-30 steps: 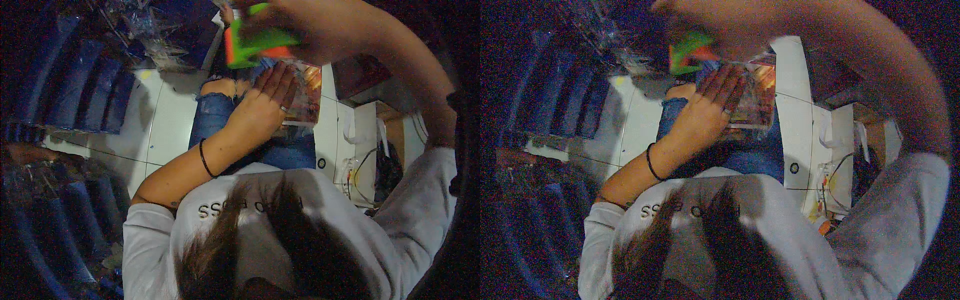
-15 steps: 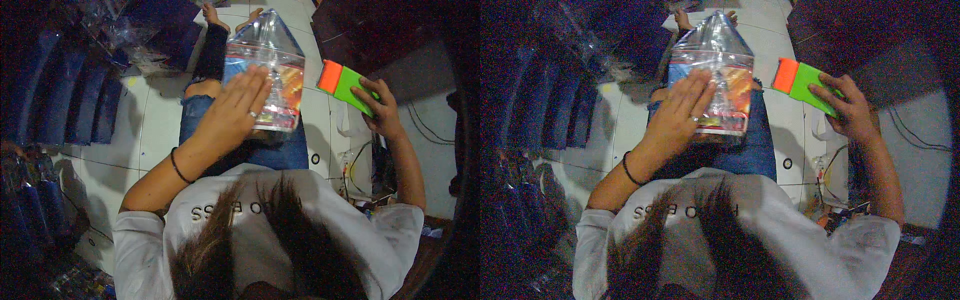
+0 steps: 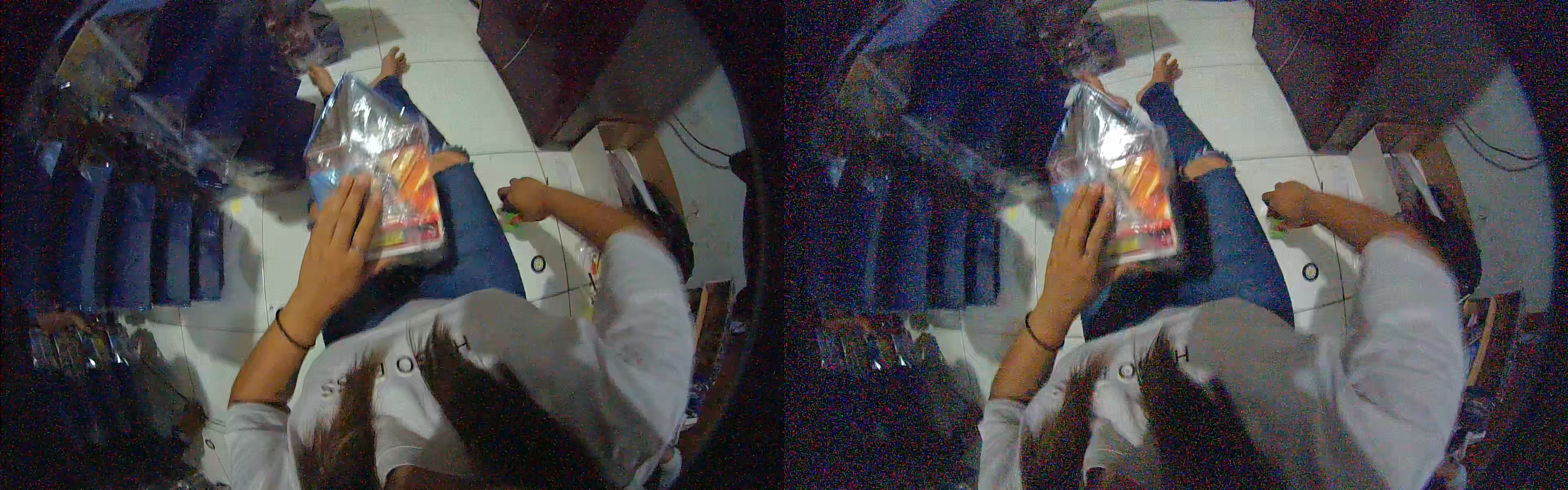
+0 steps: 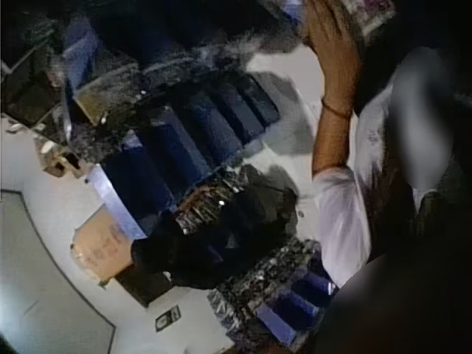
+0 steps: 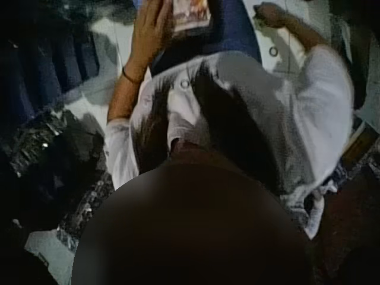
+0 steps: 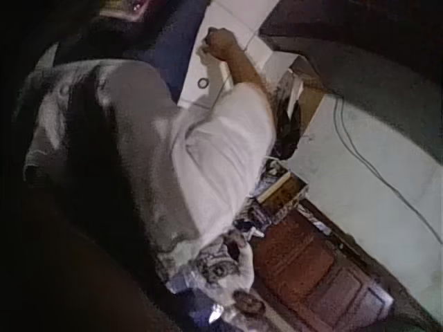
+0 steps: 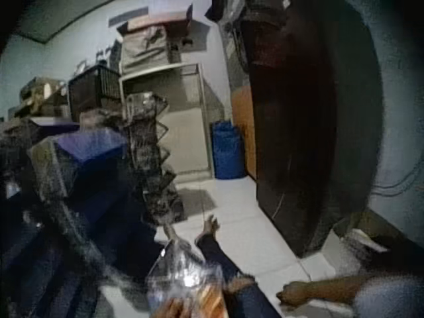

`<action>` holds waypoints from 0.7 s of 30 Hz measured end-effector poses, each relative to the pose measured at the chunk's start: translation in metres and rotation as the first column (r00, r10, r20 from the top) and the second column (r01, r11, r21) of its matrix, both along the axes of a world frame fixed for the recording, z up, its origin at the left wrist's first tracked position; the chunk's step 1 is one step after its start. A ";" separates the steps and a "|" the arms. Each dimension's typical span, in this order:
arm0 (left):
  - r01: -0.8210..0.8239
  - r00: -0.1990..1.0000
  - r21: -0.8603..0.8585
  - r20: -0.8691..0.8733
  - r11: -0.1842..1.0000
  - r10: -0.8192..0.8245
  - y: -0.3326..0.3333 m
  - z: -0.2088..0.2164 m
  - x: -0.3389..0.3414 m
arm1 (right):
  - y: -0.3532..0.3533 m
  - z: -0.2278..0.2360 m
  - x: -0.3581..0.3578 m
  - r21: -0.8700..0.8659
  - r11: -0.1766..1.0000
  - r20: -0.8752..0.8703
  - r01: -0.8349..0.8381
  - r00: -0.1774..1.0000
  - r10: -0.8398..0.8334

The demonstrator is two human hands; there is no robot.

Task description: The person sits on the floor and wraps small boxed items in clear plastic bags. They use a handheld tape dispenser to seal the bags, then fold and press the edges to secure the packaging. The wrapped items are placed aside after each cycle.

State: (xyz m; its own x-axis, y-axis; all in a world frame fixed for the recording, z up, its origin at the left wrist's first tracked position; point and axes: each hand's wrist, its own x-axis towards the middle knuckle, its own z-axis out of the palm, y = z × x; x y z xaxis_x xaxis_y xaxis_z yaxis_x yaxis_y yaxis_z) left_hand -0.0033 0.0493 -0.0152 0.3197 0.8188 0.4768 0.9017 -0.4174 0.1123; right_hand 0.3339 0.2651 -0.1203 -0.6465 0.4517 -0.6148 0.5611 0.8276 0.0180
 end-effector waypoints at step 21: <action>-0.090 -0.068 -0.451 0.892 0.888 0.446 0.089 -0.001 -0.025 | -0.033 -0.007 -0.191 -0.837 0.477 -0.385 -0.268 -0.332 -0.861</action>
